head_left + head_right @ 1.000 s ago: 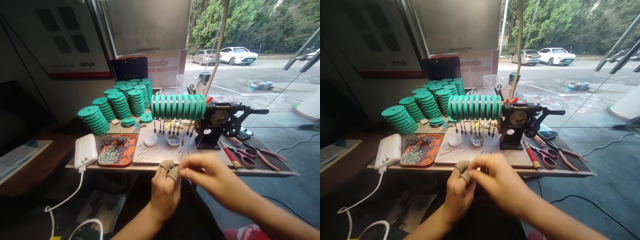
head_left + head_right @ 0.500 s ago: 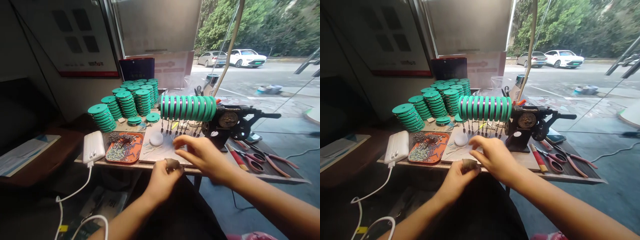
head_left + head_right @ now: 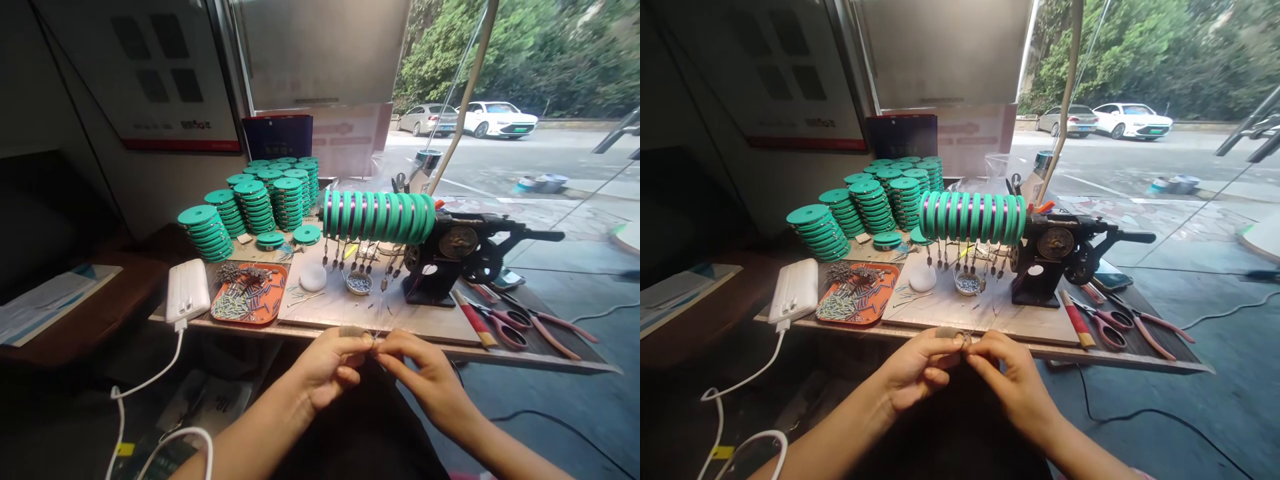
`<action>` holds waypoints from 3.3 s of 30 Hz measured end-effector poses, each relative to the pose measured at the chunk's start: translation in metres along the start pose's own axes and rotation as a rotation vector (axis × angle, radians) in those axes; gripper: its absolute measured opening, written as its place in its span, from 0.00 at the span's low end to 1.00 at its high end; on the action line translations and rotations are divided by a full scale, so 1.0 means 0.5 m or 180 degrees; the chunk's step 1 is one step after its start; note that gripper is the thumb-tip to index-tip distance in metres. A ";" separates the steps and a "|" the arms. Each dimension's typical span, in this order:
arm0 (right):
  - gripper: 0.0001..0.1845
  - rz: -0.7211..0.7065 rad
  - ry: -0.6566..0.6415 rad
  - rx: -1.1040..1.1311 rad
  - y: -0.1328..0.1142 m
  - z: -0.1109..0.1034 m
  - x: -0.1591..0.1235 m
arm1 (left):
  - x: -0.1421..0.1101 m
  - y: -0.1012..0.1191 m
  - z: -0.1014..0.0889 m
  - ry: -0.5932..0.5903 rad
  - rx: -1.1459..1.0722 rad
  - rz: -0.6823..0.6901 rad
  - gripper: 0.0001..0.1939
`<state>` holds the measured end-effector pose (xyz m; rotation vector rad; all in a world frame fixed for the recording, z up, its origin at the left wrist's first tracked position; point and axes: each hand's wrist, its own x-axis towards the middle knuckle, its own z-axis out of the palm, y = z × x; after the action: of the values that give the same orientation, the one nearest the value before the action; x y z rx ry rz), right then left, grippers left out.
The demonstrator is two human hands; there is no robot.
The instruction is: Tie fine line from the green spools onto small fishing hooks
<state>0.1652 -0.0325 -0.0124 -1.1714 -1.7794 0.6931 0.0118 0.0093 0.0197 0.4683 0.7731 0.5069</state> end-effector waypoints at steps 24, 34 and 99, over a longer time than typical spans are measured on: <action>0.07 0.0698 -0.1109 -0.0056 -0.109 -0.027 0.179 | -0.002 -0.034 -0.031 0.0962 0.4265 0.4117 0.07; 0.12 -0.2656 -0.0041 -0.2650 -0.055 -0.009 0.023 | -0.005 0.012 -0.010 -0.0050 0.0331 0.0177 0.10; 0.09 0.0622 -0.0183 0.0592 0.003 0.005 -0.014 | -0.003 -0.010 -0.003 -0.0186 -0.0242 -0.0191 0.03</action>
<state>0.1650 -0.0384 -0.0170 -1.2178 -1.6210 0.9942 0.0110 0.0049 0.0170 0.3866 0.7074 0.4630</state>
